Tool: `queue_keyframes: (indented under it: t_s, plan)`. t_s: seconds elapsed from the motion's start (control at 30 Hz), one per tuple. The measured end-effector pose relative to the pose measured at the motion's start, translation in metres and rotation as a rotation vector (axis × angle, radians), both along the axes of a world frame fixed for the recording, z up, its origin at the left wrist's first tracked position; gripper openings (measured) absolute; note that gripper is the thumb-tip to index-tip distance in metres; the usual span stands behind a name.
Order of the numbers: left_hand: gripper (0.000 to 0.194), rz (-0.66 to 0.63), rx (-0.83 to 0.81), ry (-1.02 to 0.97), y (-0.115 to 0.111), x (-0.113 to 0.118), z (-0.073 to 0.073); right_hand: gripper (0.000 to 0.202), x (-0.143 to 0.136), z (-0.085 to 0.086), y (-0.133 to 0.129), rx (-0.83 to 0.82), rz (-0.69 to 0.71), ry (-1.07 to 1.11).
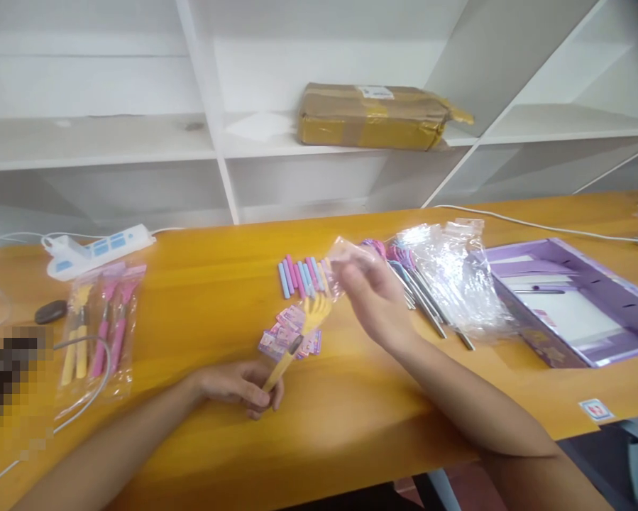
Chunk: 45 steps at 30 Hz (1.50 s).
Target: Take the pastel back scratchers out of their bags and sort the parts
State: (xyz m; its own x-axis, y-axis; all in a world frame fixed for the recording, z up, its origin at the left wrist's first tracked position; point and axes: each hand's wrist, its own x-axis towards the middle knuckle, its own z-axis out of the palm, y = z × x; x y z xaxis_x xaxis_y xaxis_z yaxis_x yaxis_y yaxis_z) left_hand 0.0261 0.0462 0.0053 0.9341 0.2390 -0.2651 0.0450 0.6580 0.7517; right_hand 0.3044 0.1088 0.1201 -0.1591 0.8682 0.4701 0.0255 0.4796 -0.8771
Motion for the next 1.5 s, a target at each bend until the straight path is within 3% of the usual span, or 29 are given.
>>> queue_keyframes:
  t_s: [0.07,0.13,0.3,0.43,0.57,0.63,0.73,0.77,0.83,0.93,1.03,1.13,1.2,1.3,1.4,1.5]
  plan:
    - [0.036,-0.003,0.023,0.014,0.0,-0.001,-0.001,0.025,0.001,0.003,-0.001,-0.059,0.236,-0.115]
    - [0.038,0.007,0.05,0.01,0.001,0.0,-0.001,0.024,0.002,0.008,-0.003,-0.063,0.302,-0.152]
    - [0.04,0.015,0.09,-0.003,0.002,0.0,0.0,0.029,0.01,0.027,-0.008,-0.089,0.293,-0.203]
    - [0.042,-0.001,0.158,0.032,0.004,-0.002,0.0,0.032,0.017,0.031,-0.011,-0.072,0.063,-0.046]
    - [0.047,-0.007,0.205,0.085,0.005,-0.003,0.004,0.025,0.025,0.034,-0.011,-0.078,0.034,0.025]
    - [0.05,0.008,0.206,0.093,0.004,-0.002,0.007,0.025,0.025,0.035,-0.013,-0.098,0.156,0.0]
    - [0.052,0.004,0.199,0.098,0.004,-0.001,0.008,0.021,0.018,0.031,-0.015,-0.27,0.516,-0.122]
    - [0.053,-0.003,0.206,0.097,0.003,-0.001,0.007,0.021,0.017,0.03,-0.014,-0.325,0.577,-0.115]
    - [0.054,-0.004,0.232,0.091,0.003,-0.002,0.005,0.024,0.019,0.031,-0.011,-0.362,0.549,-0.014]
    - [0.055,-0.009,0.28,0.094,0.004,-0.003,0.002,0.03,0.038,0.041,-0.003,-0.277,0.402,0.074]
    - [0.058,-0.041,0.299,0.137,0.006,-0.003,0.003,0.04,0.052,0.048,-0.003,-0.253,0.497,-0.172]
    - [0.061,-0.076,0.284,0.19,0.007,-0.002,0.007,0.033,0.038,0.034,-0.009,-0.281,0.586,-0.342]
    - [0.062,-0.09,0.3,0.209,0.006,-0.002,0.01,0.025,0.02,0.021,-0.01,-0.307,0.524,-0.261]
    - [0.061,-0.088,0.264,0.173,0.005,0.001,0.013,0.026,0.013,0.016,0.002,-0.257,0.254,-0.043]
    - [0.057,-0.078,0.161,0.101,0.003,0.005,0.014,0.015,0.051,0.036,0.026,-0.124,-0.135,0.161]
    - [0.055,-0.05,0.109,0.068,0.002,0.008,0.011,0.015,0.118,0.059,0.052,-0.101,-0.431,0.087]
